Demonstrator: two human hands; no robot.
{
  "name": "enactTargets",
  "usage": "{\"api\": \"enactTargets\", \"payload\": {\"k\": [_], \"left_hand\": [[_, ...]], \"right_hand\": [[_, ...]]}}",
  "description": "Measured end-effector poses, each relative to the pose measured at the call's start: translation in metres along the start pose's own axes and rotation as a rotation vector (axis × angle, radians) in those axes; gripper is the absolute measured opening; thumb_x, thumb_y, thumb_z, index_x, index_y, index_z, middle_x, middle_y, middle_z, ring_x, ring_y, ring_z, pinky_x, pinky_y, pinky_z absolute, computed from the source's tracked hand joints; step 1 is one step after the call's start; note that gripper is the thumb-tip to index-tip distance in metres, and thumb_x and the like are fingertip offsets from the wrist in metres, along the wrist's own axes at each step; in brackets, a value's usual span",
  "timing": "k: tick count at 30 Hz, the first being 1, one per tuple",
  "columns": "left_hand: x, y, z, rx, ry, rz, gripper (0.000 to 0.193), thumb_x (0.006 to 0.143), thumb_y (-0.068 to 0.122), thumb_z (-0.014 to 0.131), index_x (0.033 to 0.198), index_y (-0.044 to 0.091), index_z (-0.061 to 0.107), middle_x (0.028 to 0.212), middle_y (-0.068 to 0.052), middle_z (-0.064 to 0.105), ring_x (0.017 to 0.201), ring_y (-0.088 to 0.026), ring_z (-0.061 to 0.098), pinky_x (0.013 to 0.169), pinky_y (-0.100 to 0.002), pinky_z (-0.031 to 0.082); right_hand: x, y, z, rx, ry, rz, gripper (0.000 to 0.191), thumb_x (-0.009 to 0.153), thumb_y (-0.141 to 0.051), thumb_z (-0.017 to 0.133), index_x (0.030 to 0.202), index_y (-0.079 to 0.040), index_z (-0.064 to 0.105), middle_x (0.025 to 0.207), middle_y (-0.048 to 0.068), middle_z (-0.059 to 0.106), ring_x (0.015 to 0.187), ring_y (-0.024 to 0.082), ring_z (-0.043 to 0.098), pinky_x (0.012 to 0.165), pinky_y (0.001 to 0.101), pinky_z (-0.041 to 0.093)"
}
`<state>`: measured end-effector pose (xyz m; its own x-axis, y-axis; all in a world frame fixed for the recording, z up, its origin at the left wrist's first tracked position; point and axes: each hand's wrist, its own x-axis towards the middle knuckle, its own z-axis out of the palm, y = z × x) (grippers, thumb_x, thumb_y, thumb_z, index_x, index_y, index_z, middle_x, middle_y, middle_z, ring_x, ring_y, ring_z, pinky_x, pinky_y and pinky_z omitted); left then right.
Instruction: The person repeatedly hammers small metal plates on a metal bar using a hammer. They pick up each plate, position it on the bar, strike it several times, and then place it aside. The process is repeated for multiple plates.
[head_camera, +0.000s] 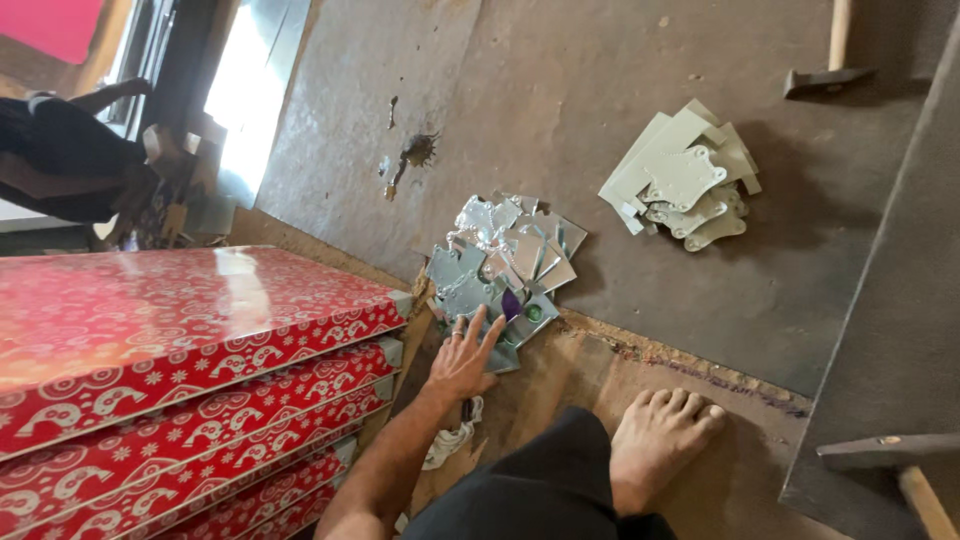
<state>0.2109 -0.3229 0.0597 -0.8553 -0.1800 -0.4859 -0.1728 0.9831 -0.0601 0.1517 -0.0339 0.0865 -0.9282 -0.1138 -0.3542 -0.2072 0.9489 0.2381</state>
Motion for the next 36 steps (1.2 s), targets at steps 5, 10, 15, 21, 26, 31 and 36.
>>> {"api": "enactTargets", "payload": {"k": [5,10,15,21,26,31,36], "left_hand": [[-0.001,-0.009,0.006,0.05,0.031,0.047,0.091,0.075,0.029,0.087,0.149,0.022,0.034,0.166,-0.015,0.017,0.146,-0.052,0.031,0.108,-0.059,0.041],[0.003,-0.018,0.016,-0.042,0.077,0.022,0.098,0.069,0.023,0.091,0.149,0.022,0.035,0.166,-0.015,0.017,0.148,-0.05,0.026,0.112,-0.057,0.037],[0.005,-0.03,0.028,-0.251,0.098,-0.229,0.112,0.067,0.031,0.094,0.156,0.021,0.027,0.157,-0.016,0.028,0.14,-0.048,0.036,0.11,-0.056,0.043],[0.008,-0.056,-0.001,-0.215,0.059,-0.238,0.067,0.072,0.043,0.09,0.124,0.012,0.062,0.126,-0.018,0.062,0.116,-0.04,0.062,0.096,-0.049,0.054],[0.0,-0.039,-0.051,-0.276,0.032,-0.098,0.024,0.08,0.02,0.071,0.097,0.003,0.067,0.1,-0.017,0.069,0.092,-0.039,0.069,0.084,-0.048,0.055],[0.005,0.039,-0.053,-0.205,0.215,-0.274,0.04,0.078,0.021,0.072,0.114,0.009,0.062,0.121,-0.015,0.058,0.107,-0.04,0.064,0.084,-0.051,0.056],[0.024,0.049,-0.001,-0.317,0.194,-0.263,0.086,0.07,0.044,0.085,0.143,0.013,0.052,0.152,-0.018,0.043,0.136,-0.045,0.039,0.104,-0.055,0.044]], "right_hand": [[0.0,0.0,0.002,0.011,0.003,-0.012,0.028,0.1,-0.027,0.048,0.109,-0.02,0.073,0.111,0.0,0.069,0.116,0.021,0.056,0.113,0.047,0.03],[0.004,-0.002,0.004,0.028,0.007,-0.034,0.026,0.099,-0.026,0.051,0.108,-0.018,0.074,0.11,0.002,0.071,0.112,0.021,0.058,0.108,0.0451,0.033],[0.004,0.0,0.007,0.048,0.007,-0.045,0.024,0.098,-0.026,0.054,0.107,-0.016,0.075,0.108,0.003,0.072,0.108,0.021,0.059,0.104,0.0431,0.036],[0.01,0.011,0.008,0.073,0.008,-0.066,0.022,0.097,-0.025,0.058,0.106,-0.014,0.076,0.106,0.005,0.073,0.103,0.021,0.061,0.098,0.0408,0.04],[0.022,0.011,-0.001,0.105,0.006,-0.078,0.021,0.097,-0.024,0.062,0.106,-0.012,0.077,0.104,0.007,0.074,0.099,0.021,0.063,0.093,0.0388,0.043],[0.012,-0.009,0.017,0.144,0.002,-0.09,0.02,0.096,-0.023,0.065,0.105,-0.011,0.077,0.102,0.008,0.076,0.095,0.021,0.064,0.089,0.0369,0.046],[0.021,0.012,0.012,0.214,0.012,-0.114,0.019,0.095,-0.022,0.068,0.104,-0.009,0.078,0.1,0.01,0.077,0.091,0.021,0.066,0.084,0.0349,0.049]]}}
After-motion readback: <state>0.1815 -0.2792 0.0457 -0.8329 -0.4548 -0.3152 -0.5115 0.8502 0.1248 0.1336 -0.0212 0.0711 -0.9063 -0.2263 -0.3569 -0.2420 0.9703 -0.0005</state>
